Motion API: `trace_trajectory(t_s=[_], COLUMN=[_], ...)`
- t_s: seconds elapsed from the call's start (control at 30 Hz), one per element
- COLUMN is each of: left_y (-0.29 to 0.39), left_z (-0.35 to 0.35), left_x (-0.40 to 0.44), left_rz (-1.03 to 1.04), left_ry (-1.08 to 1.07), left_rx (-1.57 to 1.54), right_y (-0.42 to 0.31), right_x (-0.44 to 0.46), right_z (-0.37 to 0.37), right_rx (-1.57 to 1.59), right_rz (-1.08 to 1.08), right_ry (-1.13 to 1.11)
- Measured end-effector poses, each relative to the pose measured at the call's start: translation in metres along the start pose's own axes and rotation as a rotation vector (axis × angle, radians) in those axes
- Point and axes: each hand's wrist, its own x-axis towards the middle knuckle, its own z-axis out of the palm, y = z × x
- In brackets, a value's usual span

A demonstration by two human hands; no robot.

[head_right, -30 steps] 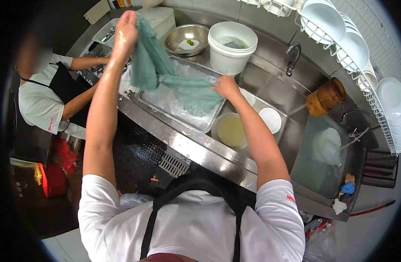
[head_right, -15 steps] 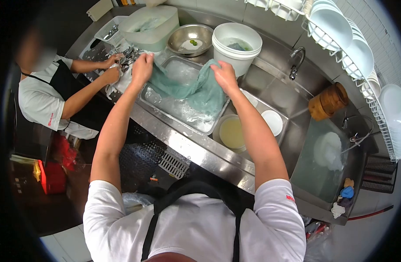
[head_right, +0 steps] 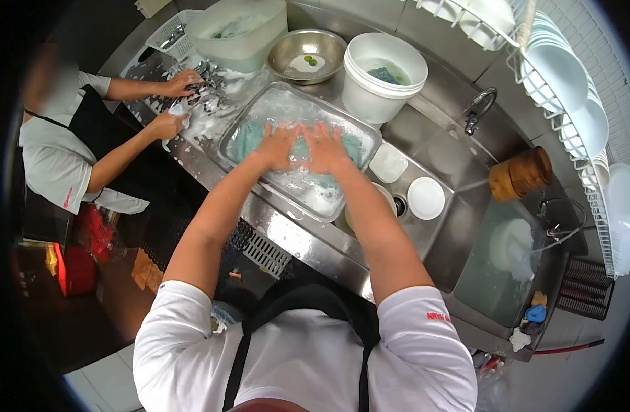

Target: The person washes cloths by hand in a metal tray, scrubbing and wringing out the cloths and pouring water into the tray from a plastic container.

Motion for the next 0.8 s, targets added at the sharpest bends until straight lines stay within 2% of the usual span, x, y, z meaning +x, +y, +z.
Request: trace_trajectory(t_s=[0.07, 0.17, 0.27, 0.33, 0.37, 0.4, 0.43, 0.47, 0.5, 0.53, 0.6, 0.67, 0.77, 0.8], left_y=[-0.005, -0.010, -0.028, -0.050, -0.050, -0.050, -0.036, -0.024, -0.011, 0.003, 0.009, 0.003, 0.021, 0.028], left_z=[-0.002, -0.017, 0.006, 0.032, 0.034, 0.035, 0.027, 0.017, 0.005, -0.007, -0.009, 0.000, -0.078, -0.097], left_x=[0.002, 0.005, 0.023, 0.056, 0.056, 0.056, 0.041, 0.031, 0.021, 0.017, 0.021, 0.035, 0.017, 0.013], left_rz=[-0.044, -0.132, 0.029, -0.098, -0.066, -0.040, 0.082, 0.112, 0.142, 0.077, 0.026, 0.061, 0.115, 0.144], left_ry=[-0.051, -0.337, -0.002, 0.056, 0.176, 0.298, 0.508, 0.520, 0.531, 0.345, 0.261, 0.464, 0.429, 0.485], left_rx=[0.003, -0.199, -0.083, -0.086, -0.026, 0.039, 0.169, 0.145, 0.122, -0.058, -0.403, -0.732, -0.998, -1.103], right_y=[-0.001, 0.005, 0.025, 0.036, 0.039, 0.036, 0.029, 0.023, 0.019, 0.017, 0.023, 0.035, 0.022, 0.018], right_x=[0.000, 0.001, 0.023, 0.037, 0.039, 0.035, 0.027, 0.021, 0.017, 0.013, 0.007, 0.002, -0.006, -0.007], right_z=[-0.005, 0.001, 0.042, 0.063, 0.067, 0.059, 0.045, 0.030, 0.017, 0.007, 0.000, -0.003, -0.039, -0.053], right_rx=[-0.167, 0.018, 0.127, 0.153, 0.165, 0.197, 0.229, 0.263, 0.490, 0.717, 1.051, 1.271, 1.226, 1.313], right_rz=[-0.005, -0.021, 0.022, 0.011, 0.007, 0.013, 0.019, 0.025, 0.046, 0.067, 0.054, -0.012, -0.150, -0.228], right_ry=[-0.076, -0.054, 0.024, 0.172, 0.247, 0.246, 0.247, 0.250, 0.284, 0.316, 0.346, 0.351, 0.706, 0.669])
